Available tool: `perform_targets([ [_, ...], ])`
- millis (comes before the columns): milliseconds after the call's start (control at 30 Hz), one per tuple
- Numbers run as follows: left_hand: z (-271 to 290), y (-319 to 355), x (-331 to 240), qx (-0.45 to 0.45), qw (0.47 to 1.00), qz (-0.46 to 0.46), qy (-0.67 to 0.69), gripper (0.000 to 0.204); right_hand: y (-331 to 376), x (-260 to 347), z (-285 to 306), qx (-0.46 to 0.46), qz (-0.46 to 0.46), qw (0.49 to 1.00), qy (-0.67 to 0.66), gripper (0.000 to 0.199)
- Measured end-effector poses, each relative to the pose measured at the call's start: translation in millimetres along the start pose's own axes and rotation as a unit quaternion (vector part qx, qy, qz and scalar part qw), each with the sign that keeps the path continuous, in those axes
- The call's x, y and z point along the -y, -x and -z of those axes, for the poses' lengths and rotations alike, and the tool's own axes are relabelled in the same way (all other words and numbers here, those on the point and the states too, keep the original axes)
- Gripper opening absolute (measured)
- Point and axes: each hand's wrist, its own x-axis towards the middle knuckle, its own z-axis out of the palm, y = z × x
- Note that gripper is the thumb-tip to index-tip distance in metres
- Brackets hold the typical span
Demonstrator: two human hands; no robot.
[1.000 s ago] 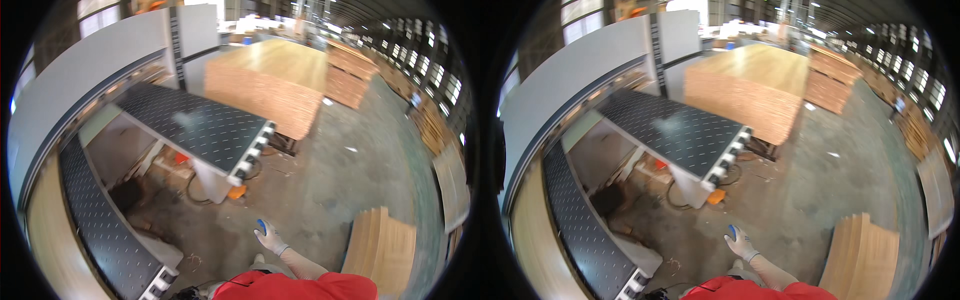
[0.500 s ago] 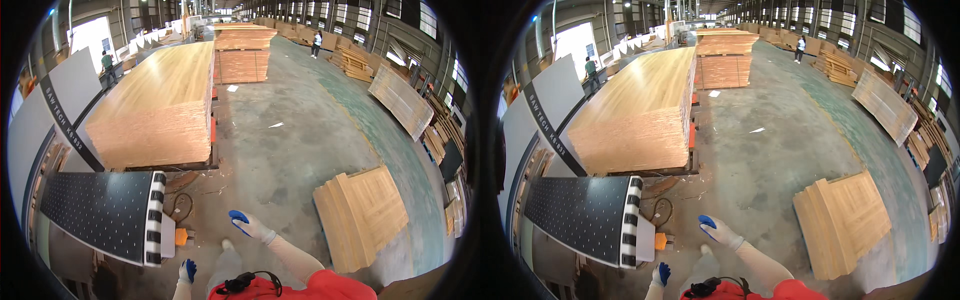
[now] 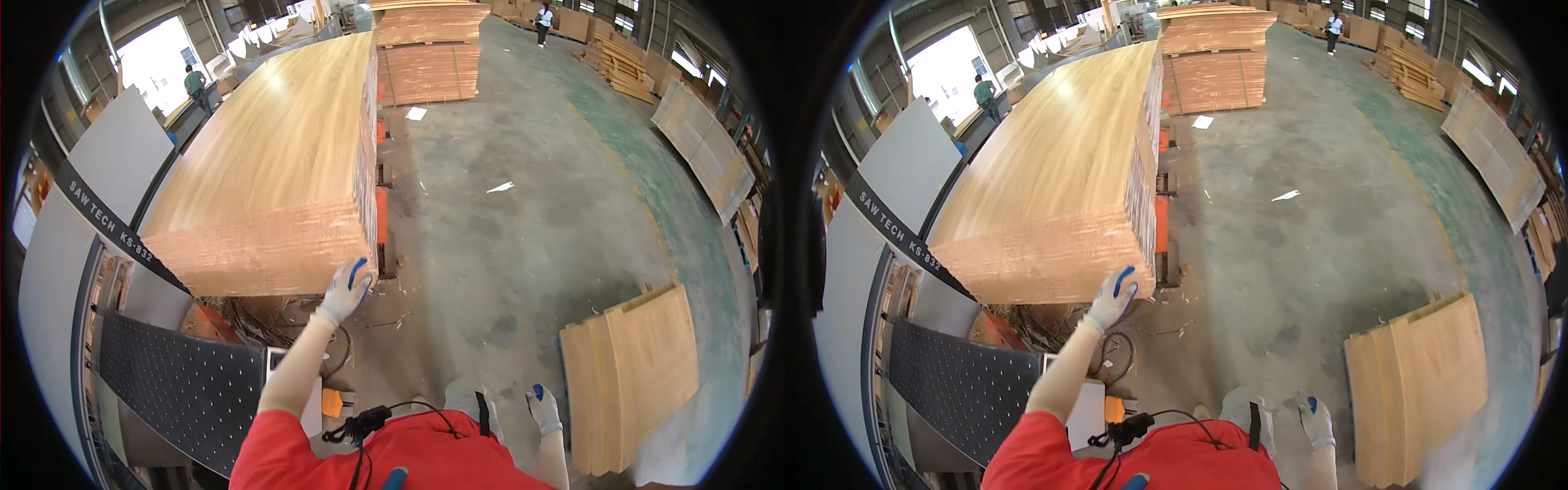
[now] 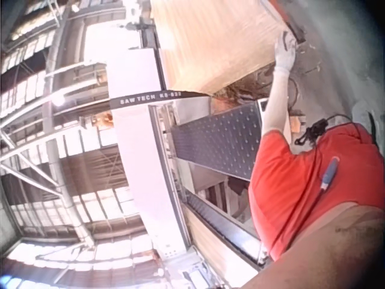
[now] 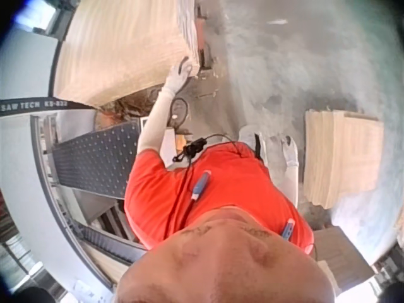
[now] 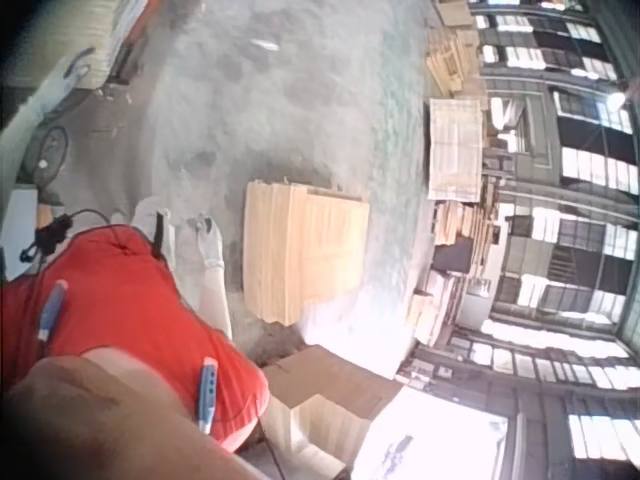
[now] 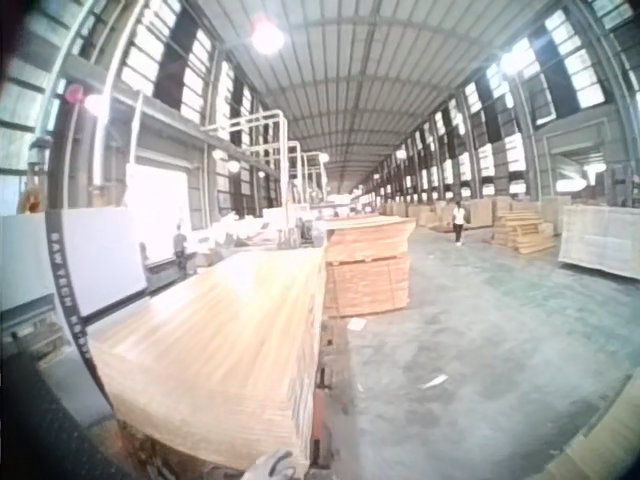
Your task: Moving large wooden panels from a stack to a cutting machine.
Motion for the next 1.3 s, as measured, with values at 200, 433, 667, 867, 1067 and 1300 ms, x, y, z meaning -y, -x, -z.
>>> perform_targets([
  [200, 34.9, -202.7, 25.7, 0.023, 0.961, -0.137, -0.239, 0.051, -150.1, 10.7, -35.9, 0.070, -0.043, 0.996, 0.041, 0.047],
  [433, 71.7, -275.1, 70.2, 0.107, 0.922, -0.236, -0.287, 0.052, -325.9, 251.9, -27.1, 0.143, 0.226, 0.950, 0.159, 0.055],
  [667, 93.4, -310.2, 93.3, 0.177, 0.920, -0.310, -0.159, 0.053, -393.8, 449.3, -75.0, 0.096, 0.327, 0.930, 0.135, 0.054],
  [867, 86.7, -332.3, 106.1, 0.150, 0.904, -0.390, -0.088, 0.029, -356.9, 593.1, -155.2, 0.125, 0.341, 0.931, 0.031, 0.046],
  [1067, 94.1, -331.0, 138.2, 0.138, 0.892, -0.420, -0.095, 0.022, -356.1, 645.3, -204.3, 0.062, 0.272, 0.949, -0.149, 0.034],
  [1300, 223.4, -217.9, 197.4, 0.139, 0.943, -0.303, -0.007, 0.019, -259.6, 667.7, -221.9, 0.408, 0.107, 0.874, -0.242, 0.032],
])
